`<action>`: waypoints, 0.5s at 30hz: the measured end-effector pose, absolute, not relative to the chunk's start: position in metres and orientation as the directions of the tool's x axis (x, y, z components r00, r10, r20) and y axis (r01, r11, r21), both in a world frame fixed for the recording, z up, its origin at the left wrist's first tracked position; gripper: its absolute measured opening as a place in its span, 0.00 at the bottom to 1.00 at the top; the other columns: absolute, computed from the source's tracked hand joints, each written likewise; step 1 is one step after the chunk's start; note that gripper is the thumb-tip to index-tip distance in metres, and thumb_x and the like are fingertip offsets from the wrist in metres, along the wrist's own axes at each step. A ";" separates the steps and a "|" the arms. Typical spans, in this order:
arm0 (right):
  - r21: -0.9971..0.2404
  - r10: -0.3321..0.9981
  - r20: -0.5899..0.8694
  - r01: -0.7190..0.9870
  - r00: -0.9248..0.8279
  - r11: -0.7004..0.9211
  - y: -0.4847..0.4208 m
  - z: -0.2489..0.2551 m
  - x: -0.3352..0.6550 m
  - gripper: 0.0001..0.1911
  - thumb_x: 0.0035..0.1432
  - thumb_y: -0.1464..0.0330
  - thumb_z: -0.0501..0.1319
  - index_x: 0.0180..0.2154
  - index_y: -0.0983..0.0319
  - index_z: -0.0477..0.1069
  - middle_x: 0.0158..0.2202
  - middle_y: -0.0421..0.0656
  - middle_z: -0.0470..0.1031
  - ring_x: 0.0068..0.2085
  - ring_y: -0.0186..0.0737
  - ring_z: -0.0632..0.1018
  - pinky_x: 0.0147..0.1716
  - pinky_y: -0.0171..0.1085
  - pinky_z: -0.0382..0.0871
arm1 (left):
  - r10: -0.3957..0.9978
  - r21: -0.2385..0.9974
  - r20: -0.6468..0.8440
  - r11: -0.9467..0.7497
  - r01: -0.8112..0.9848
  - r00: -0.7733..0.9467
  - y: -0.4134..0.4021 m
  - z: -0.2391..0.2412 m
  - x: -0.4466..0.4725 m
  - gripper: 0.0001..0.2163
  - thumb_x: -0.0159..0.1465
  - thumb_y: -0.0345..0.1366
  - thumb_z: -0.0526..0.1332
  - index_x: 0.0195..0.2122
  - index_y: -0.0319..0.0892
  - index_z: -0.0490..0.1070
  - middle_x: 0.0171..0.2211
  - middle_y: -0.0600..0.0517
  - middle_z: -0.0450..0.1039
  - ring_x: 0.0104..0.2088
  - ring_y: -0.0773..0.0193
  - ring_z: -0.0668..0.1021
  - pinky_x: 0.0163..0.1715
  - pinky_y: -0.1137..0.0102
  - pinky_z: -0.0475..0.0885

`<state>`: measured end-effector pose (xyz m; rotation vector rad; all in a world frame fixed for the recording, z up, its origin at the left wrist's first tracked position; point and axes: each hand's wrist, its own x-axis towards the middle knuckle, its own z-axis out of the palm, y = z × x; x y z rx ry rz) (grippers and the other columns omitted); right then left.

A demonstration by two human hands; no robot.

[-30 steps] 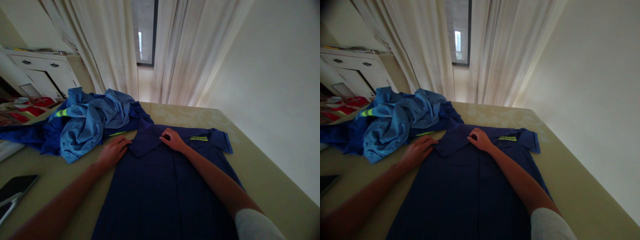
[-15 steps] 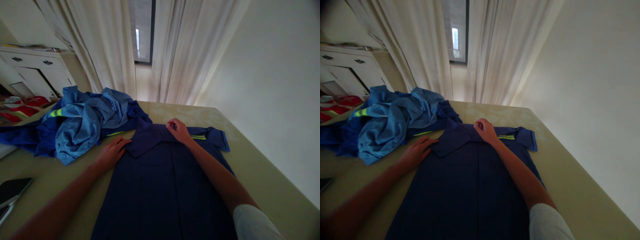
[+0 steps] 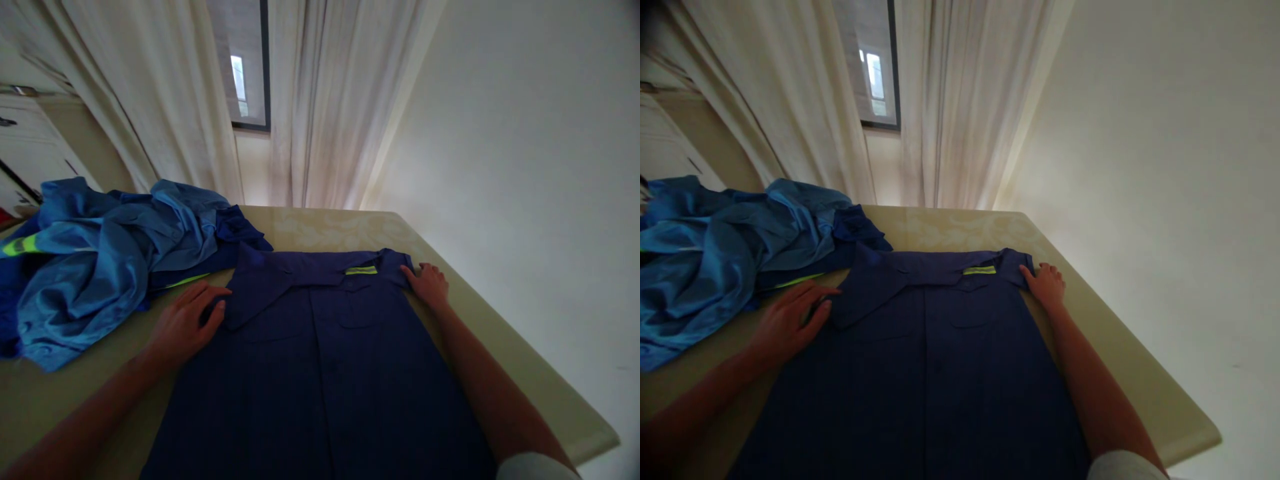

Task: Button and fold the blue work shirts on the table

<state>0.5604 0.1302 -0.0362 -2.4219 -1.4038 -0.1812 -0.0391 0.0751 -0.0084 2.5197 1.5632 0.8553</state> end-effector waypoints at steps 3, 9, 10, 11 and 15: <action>-0.251 0.847 0.301 0.893 0.438 -0.372 0.131 -0.044 0.567 0.37 0.62 0.46 0.62 0.60 0.68 0.71 0.54 0.63 0.76 0.58 0.63 0.74 0.59 0.56 0.64 | 0.798 0.279 0.431 -0.561 0.779 0.421 0.079 0.004 0.004 0.16 0.73 0.44 0.52 0.49 0.48 0.77 0.43 0.46 0.77 0.46 0.52 0.80 0.52 0.56 0.75; -0.480 0.872 0.278 0.845 0.403 -0.237 0.147 -0.043 0.571 0.23 0.57 0.61 0.66 0.53 0.63 0.76 0.44 0.52 0.82 0.45 0.51 0.80 0.50 0.48 0.72 | 0.707 0.229 0.330 -0.703 0.673 0.626 0.115 0.023 0.122 0.16 0.74 0.38 0.52 0.56 0.44 0.75 0.51 0.44 0.77 0.52 0.52 0.78 0.58 0.57 0.73; -0.526 0.870 0.291 0.826 0.397 -0.201 0.147 -0.042 0.570 0.22 0.56 0.63 0.66 0.52 0.62 0.77 0.43 0.50 0.82 0.43 0.49 0.80 0.50 0.48 0.72 | 0.697 0.228 0.317 -0.715 0.661 0.644 0.124 0.023 0.144 0.16 0.74 0.37 0.52 0.57 0.43 0.75 0.52 0.44 0.77 0.53 0.52 0.78 0.58 0.57 0.72; -0.569 0.865 0.322 0.809 0.385 -0.148 0.147 -0.040 0.568 0.21 0.55 0.64 0.66 0.51 0.62 0.77 0.42 0.49 0.82 0.43 0.49 0.80 0.50 0.48 0.73 | 0.690 0.229 0.299 -0.723 0.652 0.660 0.132 0.022 0.166 0.17 0.73 0.37 0.52 0.58 0.42 0.74 0.54 0.43 0.77 0.54 0.52 0.77 0.59 0.58 0.72; -0.756 0.815 0.466 0.634 0.344 0.165 0.144 -0.029 0.556 0.23 0.54 0.61 0.66 0.52 0.60 0.78 0.39 0.44 0.79 0.44 0.47 0.80 0.51 0.49 0.74 | 0.702 0.248 0.295 -0.712 0.657 0.649 0.162 0.006 0.246 0.23 0.73 0.38 0.54 0.67 0.38 0.66 0.67 0.40 0.69 0.65 0.49 0.72 0.65 0.57 0.66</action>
